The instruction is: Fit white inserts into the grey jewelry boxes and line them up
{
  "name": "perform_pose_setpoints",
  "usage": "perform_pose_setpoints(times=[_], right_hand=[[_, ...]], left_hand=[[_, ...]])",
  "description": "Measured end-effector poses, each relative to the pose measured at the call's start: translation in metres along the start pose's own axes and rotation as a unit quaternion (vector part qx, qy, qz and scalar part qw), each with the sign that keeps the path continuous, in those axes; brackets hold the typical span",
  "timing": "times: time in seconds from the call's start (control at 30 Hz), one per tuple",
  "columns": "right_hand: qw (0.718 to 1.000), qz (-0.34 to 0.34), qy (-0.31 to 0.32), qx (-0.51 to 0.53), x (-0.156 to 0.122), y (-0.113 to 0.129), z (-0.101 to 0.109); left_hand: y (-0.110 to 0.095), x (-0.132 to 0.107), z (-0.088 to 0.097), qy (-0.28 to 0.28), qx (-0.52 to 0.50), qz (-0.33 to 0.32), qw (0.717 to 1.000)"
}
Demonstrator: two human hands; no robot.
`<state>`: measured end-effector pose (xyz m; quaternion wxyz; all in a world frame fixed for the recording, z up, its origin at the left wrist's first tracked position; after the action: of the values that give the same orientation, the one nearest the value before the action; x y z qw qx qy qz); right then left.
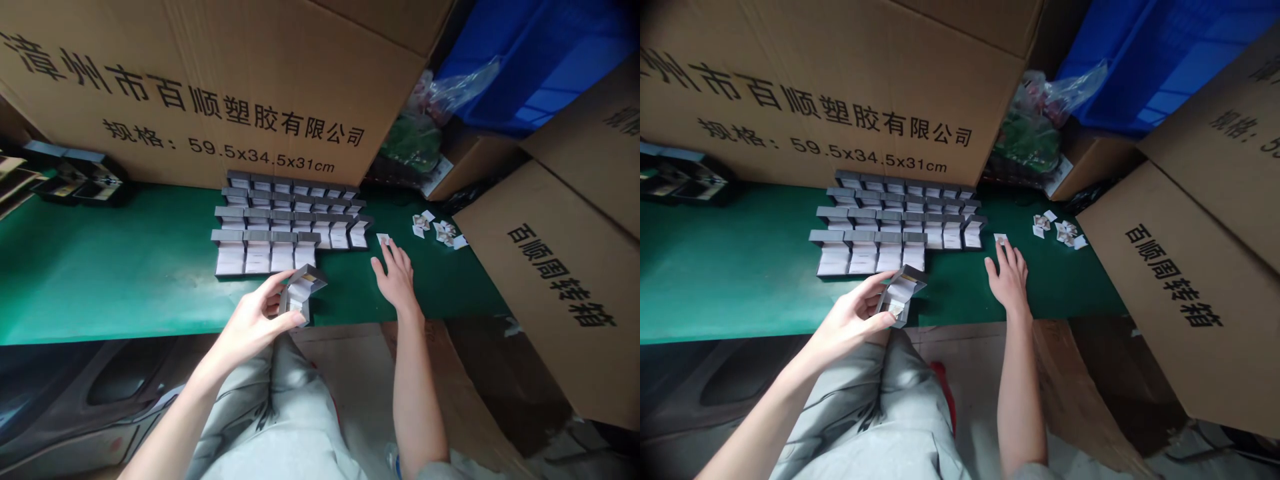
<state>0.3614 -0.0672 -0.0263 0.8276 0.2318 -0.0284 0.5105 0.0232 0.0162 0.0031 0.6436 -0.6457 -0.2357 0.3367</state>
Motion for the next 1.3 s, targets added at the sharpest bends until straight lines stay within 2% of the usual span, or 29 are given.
perform_pose_setpoints(times=[0.13, 0.5, 0.8, 0.93, 1.0, 1.07, 1.1, 1.23, 1.3], right_hand=[[1.000, 0.013, 0.020, -0.020, 0.001, 0.000, -0.001], [0.992, 0.025, -0.097, 0.075, -0.003, 0.003, 0.004], [0.979, -0.009, -0.144, 0.147, -0.009, 0.006, 0.016], [0.977, -0.004, -0.139, 0.164, -0.016, 0.011, 0.020], [0.969, -0.025, -0.139, 0.203, -0.023, 0.015, 0.019], [0.945, -0.077, -0.145, 0.283, -0.035, 0.024, 0.014], [0.924, -0.112, -0.152, 0.334, -0.042, 0.031, 0.010], [0.816, -0.218, -0.183, 0.504, -0.071, 0.075, -0.008], [0.768, -0.246, -0.197, 0.557, -0.079, 0.102, -0.014]], left_hand=[[-0.002, -0.001, 0.000, -0.004, 0.001, -0.001, 1.000], [0.001, 0.001, 0.001, -0.002, 0.013, -0.002, 1.000], [-0.003, -0.001, -0.001, -0.005, 0.009, 0.004, 1.000], [-0.004, -0.001, -0.001, -0.002, 0.002, 0.003, 1.000], [-0.003, -0.001, -0.001, 0.002, -0.004, 0.003, 1.000], [-0.003, -0.001, -0.001, 0.004, -0.008, 0.007, 1.000], [-0.002, -0.001, -0.001, 0.004, -0.006, 0.008, 1.000], [-0.002, -0.001, -0.001, -0.001, 0.003, 0.009, 1.000], [-0.002, 0.000, -0.001, -0.001, 0.000, 0.005, 1.000]])
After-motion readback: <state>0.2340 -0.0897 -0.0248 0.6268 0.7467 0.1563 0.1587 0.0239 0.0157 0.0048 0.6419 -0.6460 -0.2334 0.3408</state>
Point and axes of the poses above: each hand's wrist, its own x-axis towards the middle knuckle, its own z-axis out of the back of the hand, y = z × x, the point moved 3 cm from there along x, towards the middle knuckle, and after that the axes turned 5 degrees about x, right-handed, at the moved point
